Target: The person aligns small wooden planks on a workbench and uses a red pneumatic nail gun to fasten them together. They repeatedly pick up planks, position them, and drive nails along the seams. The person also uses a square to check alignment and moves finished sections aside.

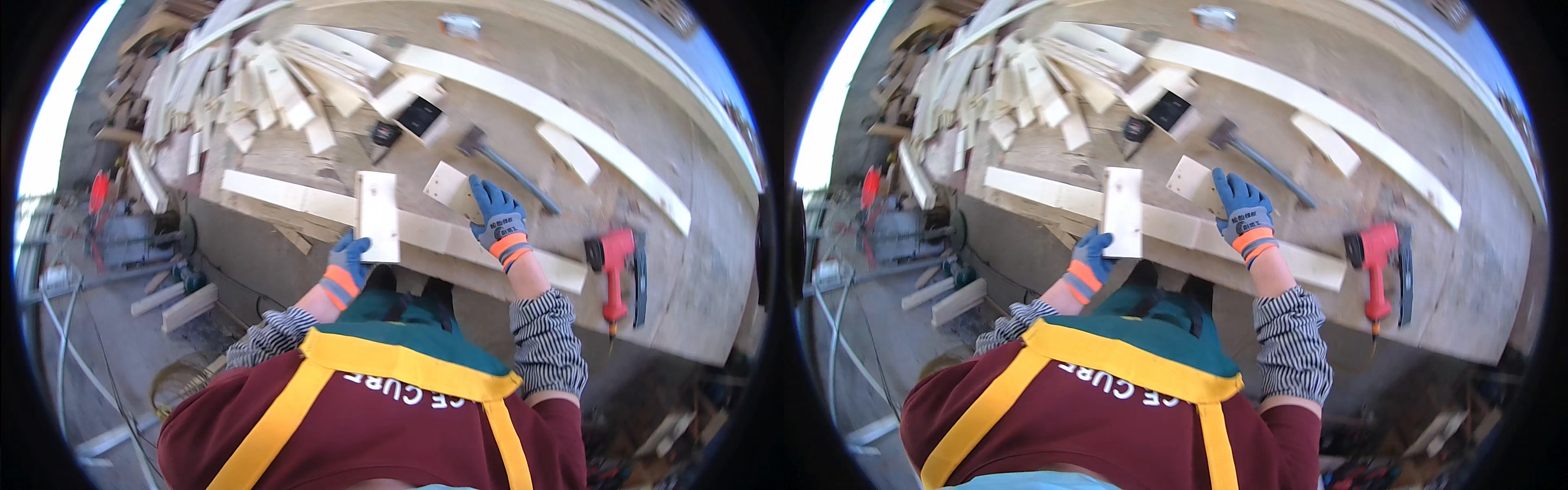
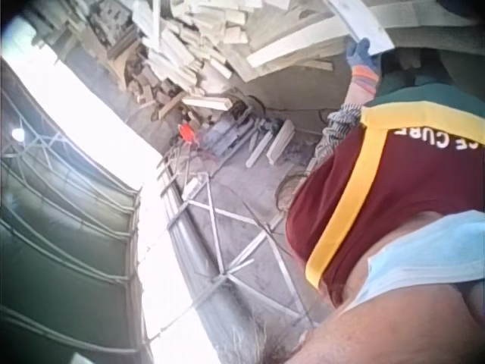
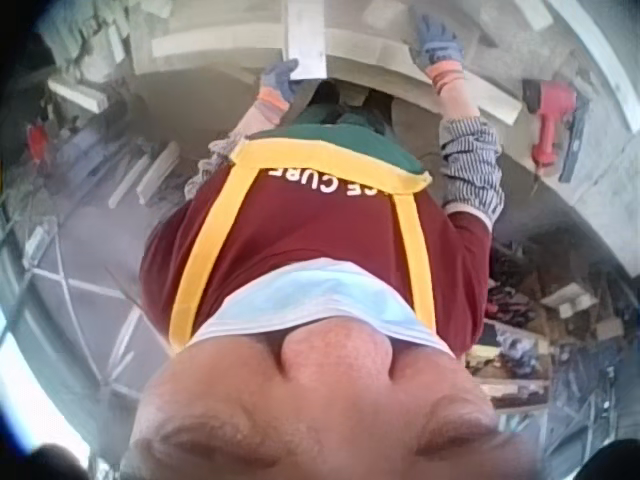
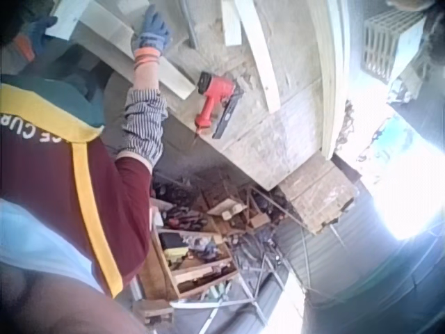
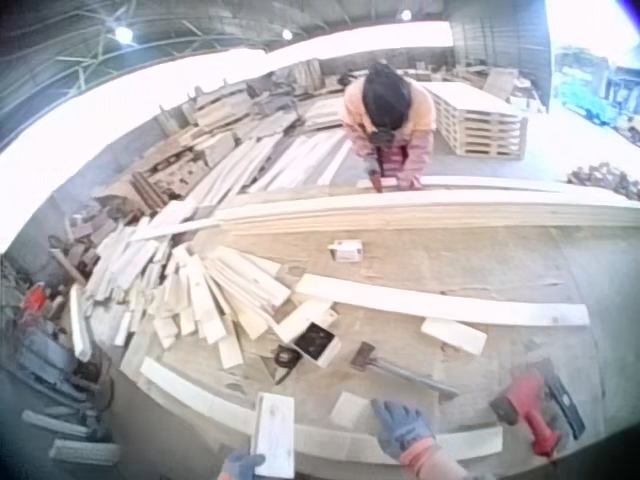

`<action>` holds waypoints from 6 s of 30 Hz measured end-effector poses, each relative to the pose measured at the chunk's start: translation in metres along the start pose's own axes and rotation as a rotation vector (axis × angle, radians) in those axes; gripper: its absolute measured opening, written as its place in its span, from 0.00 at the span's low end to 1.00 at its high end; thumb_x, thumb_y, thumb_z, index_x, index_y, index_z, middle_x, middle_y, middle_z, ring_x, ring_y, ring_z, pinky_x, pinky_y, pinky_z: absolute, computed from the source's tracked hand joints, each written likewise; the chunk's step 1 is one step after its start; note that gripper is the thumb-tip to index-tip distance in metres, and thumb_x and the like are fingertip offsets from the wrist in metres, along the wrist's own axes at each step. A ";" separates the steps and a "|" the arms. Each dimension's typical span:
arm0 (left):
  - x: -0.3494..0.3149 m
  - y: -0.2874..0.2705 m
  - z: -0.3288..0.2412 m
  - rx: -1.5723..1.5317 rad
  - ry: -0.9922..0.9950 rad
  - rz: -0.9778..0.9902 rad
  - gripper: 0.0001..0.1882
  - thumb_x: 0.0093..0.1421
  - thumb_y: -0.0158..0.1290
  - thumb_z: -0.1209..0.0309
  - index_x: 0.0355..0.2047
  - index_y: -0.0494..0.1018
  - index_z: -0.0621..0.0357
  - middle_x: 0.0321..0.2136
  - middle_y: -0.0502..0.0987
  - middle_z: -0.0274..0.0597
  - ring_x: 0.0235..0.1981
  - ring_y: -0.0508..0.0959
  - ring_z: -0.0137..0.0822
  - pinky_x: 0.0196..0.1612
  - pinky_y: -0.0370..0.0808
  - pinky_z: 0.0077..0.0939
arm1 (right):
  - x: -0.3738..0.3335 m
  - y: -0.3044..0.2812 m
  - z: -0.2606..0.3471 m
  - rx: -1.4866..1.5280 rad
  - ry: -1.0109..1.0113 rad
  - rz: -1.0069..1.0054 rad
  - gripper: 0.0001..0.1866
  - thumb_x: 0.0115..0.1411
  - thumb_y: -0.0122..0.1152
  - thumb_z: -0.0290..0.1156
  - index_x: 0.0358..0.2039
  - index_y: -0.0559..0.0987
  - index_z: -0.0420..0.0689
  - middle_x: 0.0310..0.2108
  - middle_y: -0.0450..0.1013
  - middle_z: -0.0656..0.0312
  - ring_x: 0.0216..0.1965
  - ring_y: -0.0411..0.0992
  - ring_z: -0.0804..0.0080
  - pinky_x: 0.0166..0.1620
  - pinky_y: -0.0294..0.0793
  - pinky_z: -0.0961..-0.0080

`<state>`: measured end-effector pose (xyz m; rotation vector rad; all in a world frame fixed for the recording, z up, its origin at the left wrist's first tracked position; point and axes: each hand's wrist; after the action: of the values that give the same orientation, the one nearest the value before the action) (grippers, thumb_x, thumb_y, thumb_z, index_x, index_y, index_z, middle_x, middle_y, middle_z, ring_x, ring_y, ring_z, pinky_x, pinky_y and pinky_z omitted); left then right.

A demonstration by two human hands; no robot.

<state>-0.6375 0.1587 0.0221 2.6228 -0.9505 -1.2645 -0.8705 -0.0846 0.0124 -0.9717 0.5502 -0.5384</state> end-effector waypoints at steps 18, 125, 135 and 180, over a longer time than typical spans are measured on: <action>0.279 -0.067 -0.099 0.378 0.516 -0.605 0.25 0.59 0.62 0.58 0.49 0.71 0.64 0.36 0.79 0.48 0.34 0.77 0.40 0.42 0.75 0.36 | 0.077 0.107 0.066 0.263 0.035 -0.204 0.29 0.56 0.66 0.41 0.55 0.74 0.41 0.55 0.71 0.45 0.55 0.70 0.47 0.58 0.69 0.58; 0.124 0.052 0.095 1.983 1.194 0.546 0.49 0.31 0.69 0.43 0.56 0.68 0.43 0.48 0.73 0.35 0.52 0.73 0.39 0.65 0.54 0.57 | -0.213 0.117 -0.199 0.560 0.847 -0.918 0.17 0.58 0.60 0.31 0.49 0.79 0.41 0.45 0.76 0.49 0.47 0.72 0.48 0.52 0.71 0.58; 0.126 0.050 0.092 2.086 1.057 0.500 0.49 0.31 0.68 0.41 0.56 0.68 0.43 0.48 0.73 0.36 0.52 0.73 0.40 0.64 0.54 0.57 | -0.206 0.113 -0.195 0.616 0.856 -0.970 0.16 0.58 0.61 0.33 0.46 0.80 0.41 0.42 0.77 0.47 0.44 0.74 0.48 0.49 0.73 0.59; 0.051 0.292 0.251 2.234 0.758 0.694 0.33 0.38 0.65 0.49 0.43 0.74 0.51 0.40 0.77 0.45 0.42 0.76 0.50 0.47 0.72 0.44 | -0.259 0.078 -0.213 0.896 0.648 -0.881 0.16 0.58 0.62 0.28 0.48 0.78 0.39 0.43 0.77 0.48 0.44 0.75 0.49 0.49 0.74 0.63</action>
<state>-0.9427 -0.0578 -0.0826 1.7714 -3.3351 1.9159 -1.1863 -0.0121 -0.1024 -0.0929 0.3443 -1.7491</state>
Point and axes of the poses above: each hand's wrist, its own x-axis towards the middle knuckle, its own y-axis out of the palm, z = x × y
